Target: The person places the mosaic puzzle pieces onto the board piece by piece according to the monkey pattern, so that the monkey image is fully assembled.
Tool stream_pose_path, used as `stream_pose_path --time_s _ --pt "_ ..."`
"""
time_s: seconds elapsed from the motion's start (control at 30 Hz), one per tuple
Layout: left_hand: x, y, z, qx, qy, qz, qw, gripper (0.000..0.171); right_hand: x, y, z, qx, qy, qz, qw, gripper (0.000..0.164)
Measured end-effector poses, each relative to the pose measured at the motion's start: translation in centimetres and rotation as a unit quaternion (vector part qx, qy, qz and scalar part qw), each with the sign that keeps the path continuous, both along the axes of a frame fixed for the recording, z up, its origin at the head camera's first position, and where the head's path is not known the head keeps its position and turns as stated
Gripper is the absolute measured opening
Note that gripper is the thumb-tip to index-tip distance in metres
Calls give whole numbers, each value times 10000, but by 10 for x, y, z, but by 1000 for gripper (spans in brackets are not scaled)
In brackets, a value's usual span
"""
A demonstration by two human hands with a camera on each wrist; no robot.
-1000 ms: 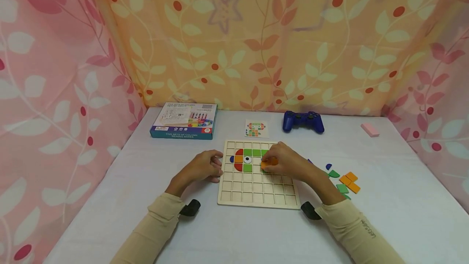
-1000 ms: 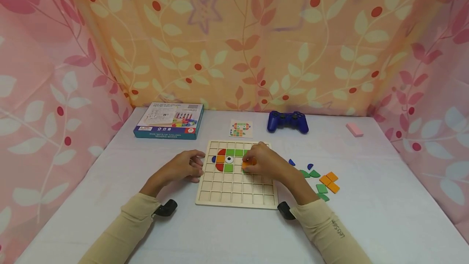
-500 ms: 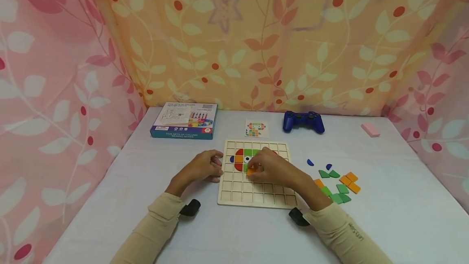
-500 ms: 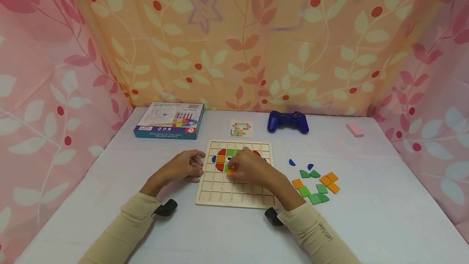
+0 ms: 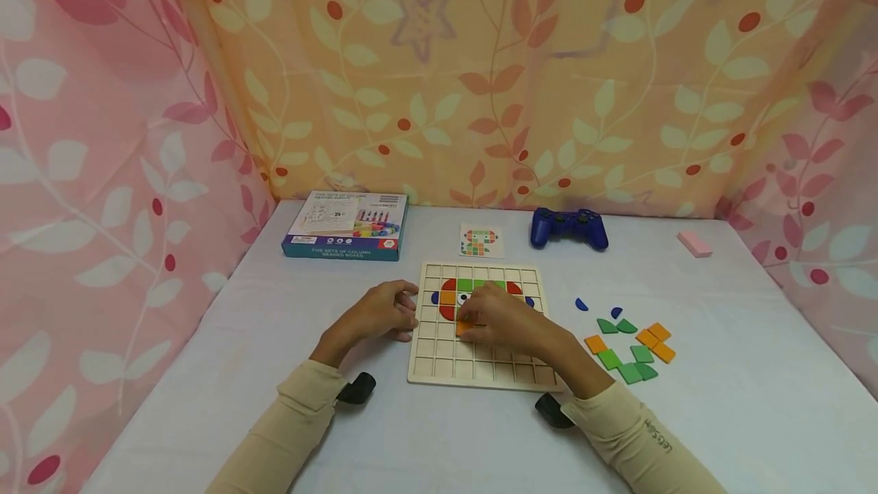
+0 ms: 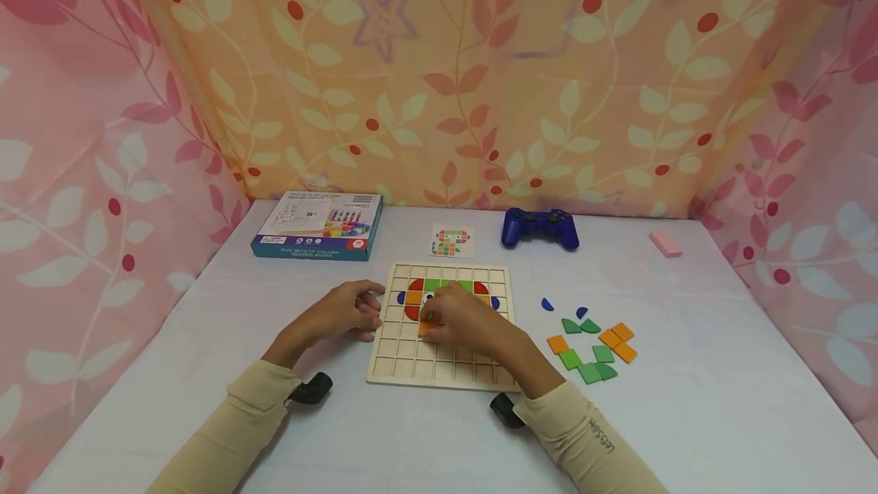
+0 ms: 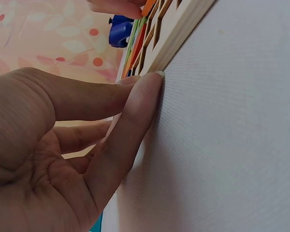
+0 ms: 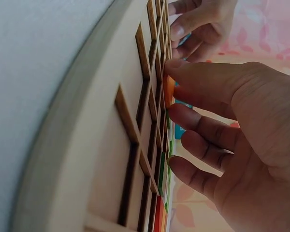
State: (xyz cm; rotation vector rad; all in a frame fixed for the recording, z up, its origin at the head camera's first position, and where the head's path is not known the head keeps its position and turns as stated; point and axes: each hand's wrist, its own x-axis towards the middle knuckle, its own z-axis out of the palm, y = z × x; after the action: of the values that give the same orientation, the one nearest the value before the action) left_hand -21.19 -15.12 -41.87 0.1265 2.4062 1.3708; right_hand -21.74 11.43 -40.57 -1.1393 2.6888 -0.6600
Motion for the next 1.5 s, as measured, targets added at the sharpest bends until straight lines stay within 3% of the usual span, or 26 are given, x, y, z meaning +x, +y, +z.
stream_pose_path --time_s 0.5,0.7,1.07,1.5 --pt "-1 0 1 28 -89 42 9999 61 -1 3 2 -58 -332 9 9994 20" --pt "-1 1 1 10 -81 29 10000 60 -9 17 7 -243 -605 -187 9977 21" --pt "-1 2 1 -34 -72 110 9999 61 -29 77 29 -291 -1056 -933 9896 36" --pt "-2 1 -1 -33 -48 84 9999 60 -41 163 40 93 -1274 -1763 9760 36"
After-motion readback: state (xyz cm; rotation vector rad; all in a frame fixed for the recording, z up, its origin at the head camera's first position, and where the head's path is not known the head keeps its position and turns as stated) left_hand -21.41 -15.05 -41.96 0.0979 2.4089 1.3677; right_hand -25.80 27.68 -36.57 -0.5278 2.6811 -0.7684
